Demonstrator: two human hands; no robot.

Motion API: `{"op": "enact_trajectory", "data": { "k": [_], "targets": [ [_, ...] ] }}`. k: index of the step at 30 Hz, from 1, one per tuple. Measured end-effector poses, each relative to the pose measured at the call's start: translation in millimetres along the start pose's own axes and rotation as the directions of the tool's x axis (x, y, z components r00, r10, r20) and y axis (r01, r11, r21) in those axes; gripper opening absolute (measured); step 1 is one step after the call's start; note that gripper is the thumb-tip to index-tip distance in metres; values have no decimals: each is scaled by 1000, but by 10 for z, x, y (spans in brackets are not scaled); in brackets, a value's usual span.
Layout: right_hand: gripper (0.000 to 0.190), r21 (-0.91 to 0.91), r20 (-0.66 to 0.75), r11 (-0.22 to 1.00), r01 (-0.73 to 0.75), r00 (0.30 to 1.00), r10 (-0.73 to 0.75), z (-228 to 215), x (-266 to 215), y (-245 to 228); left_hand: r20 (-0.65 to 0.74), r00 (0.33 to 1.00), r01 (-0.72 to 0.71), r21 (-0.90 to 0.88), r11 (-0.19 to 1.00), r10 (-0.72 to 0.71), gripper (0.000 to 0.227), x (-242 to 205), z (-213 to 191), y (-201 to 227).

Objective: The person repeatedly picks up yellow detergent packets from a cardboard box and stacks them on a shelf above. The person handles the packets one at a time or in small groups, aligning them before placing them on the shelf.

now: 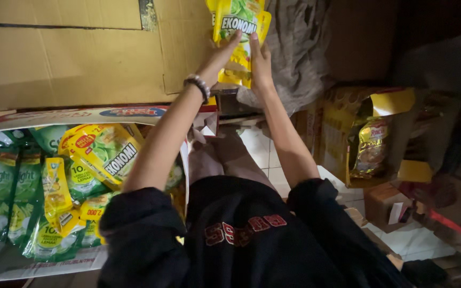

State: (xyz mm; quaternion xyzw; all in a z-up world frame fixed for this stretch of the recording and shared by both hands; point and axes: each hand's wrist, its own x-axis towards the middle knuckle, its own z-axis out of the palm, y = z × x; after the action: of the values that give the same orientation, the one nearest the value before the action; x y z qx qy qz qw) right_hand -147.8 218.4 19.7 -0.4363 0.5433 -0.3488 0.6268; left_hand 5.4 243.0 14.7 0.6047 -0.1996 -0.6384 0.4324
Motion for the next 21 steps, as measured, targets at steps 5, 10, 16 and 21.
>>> {"op": "enact_trajectory", "data": {
  "k": [5,10,16,21],
  "targets": [
    [59,-236,50,972,2,999,10,-83,270,173,35,999,2,141,990,-7,93,421,-33,-428],
    [40,-461,90,826,323,944,-318,-287,17,-132,-215,968,52,683,728,132,113,-25,-20,-361],
    [36,-749,114,489,447,814,-569,-479,-812,-258,198,669,-307,951,23,716,87,-493,47,-240],
    [43,-877,252,272,397,859,-445,-751,-1068,-2,362,729,-506,857,101,581,84,-542,-84,-330]
  ]
}}
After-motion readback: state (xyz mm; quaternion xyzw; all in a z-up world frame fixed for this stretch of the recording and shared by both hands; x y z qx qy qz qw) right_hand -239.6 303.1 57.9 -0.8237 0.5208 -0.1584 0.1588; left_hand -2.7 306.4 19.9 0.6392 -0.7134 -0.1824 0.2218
